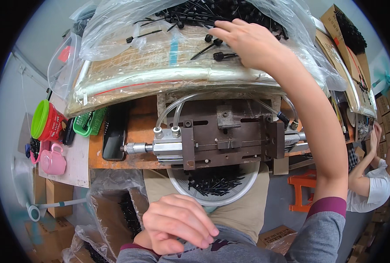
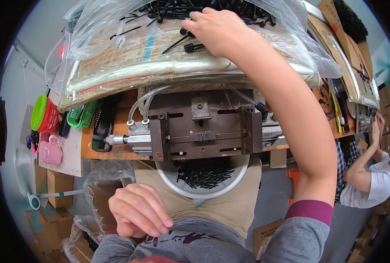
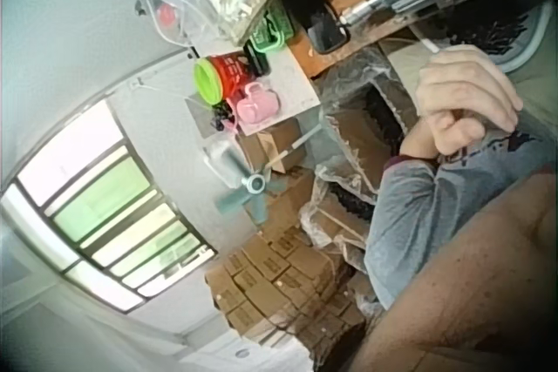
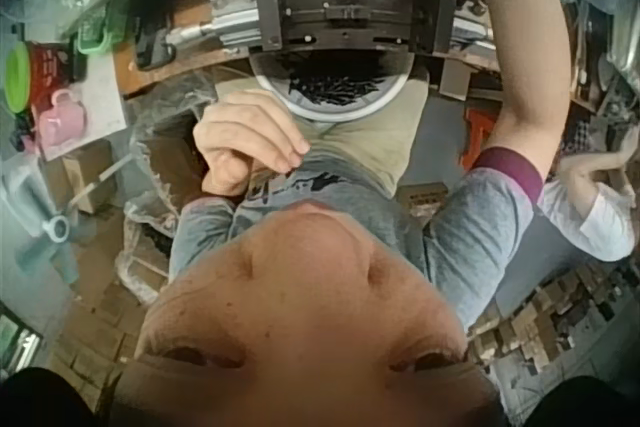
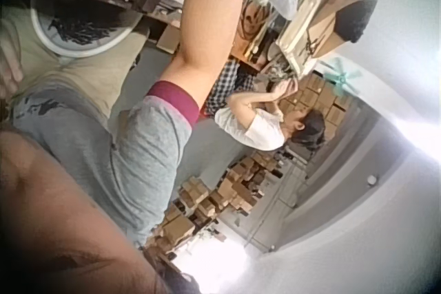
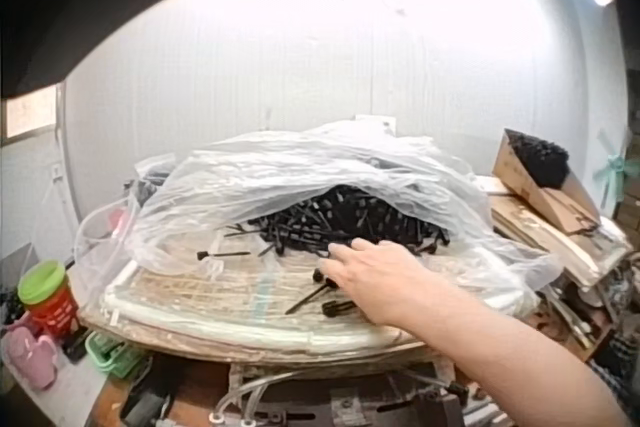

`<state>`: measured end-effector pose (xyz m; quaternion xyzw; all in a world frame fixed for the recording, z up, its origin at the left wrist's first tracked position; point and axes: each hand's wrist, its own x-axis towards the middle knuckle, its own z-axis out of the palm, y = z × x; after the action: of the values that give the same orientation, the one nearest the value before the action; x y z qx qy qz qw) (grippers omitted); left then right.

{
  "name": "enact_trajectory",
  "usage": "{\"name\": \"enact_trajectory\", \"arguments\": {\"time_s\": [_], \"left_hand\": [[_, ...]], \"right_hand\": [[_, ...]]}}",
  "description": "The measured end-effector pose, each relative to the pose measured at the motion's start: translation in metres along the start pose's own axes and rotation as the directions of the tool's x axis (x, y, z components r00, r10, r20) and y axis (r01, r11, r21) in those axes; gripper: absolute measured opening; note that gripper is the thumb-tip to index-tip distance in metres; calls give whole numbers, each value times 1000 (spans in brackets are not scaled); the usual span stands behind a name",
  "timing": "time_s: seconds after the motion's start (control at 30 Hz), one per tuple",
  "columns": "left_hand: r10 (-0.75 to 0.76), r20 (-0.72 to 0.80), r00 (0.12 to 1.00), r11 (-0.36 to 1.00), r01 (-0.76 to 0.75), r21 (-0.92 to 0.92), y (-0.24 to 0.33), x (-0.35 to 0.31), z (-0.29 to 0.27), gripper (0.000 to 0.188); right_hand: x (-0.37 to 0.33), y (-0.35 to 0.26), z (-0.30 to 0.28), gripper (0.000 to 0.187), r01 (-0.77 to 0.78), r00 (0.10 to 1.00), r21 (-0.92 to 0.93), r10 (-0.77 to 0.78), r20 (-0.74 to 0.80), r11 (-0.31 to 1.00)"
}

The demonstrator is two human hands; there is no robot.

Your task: Assembling electrical cables and connectors using a workbench-mounted machine.

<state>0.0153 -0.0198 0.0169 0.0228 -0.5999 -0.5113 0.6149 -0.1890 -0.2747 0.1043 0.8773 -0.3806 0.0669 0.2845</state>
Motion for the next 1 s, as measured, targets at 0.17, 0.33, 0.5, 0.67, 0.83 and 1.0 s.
{"name": "enact_trajectory", "arguments": {"time_s": [0.17, 0.33, 0.5, 0.67, 0.83, 1.0], "left_hand": [[-49, 18, 999, 988, 46, 150, -2, -4, 2, 25], [-42, 88, 995, 921, 5, 390, -1, 0, 4, 12], [-24, 79, 997, 705, -39, 708, 0, 28, 0, 6], [97, -157, 983, 503, 88, 860, -9, 70, -23, 10], [127, -258, 958, 527, 155, 835, -33, 113, -34, 30], [-43, -328, 944, 905, 176, 386, -51, 137, -30, 49]], "right_hand": [[47, -10, -1, 40, 107, 959, -2, -103, 265, 994], [38, -15, -1, 20, 202, 960, 43, -207, 190, 978], [8, -1, -5, 44, 46, 995, 274, -70, 78, 961], [-15, 21, -20, 47, -85, 995, 538, 99, 3, 838], [-45, 18, -38, 43, -166, 957, 757, 289, -32, 632], [-76, -26, -58, 45, 99, 929, 800, 234, -288, 591]]}}
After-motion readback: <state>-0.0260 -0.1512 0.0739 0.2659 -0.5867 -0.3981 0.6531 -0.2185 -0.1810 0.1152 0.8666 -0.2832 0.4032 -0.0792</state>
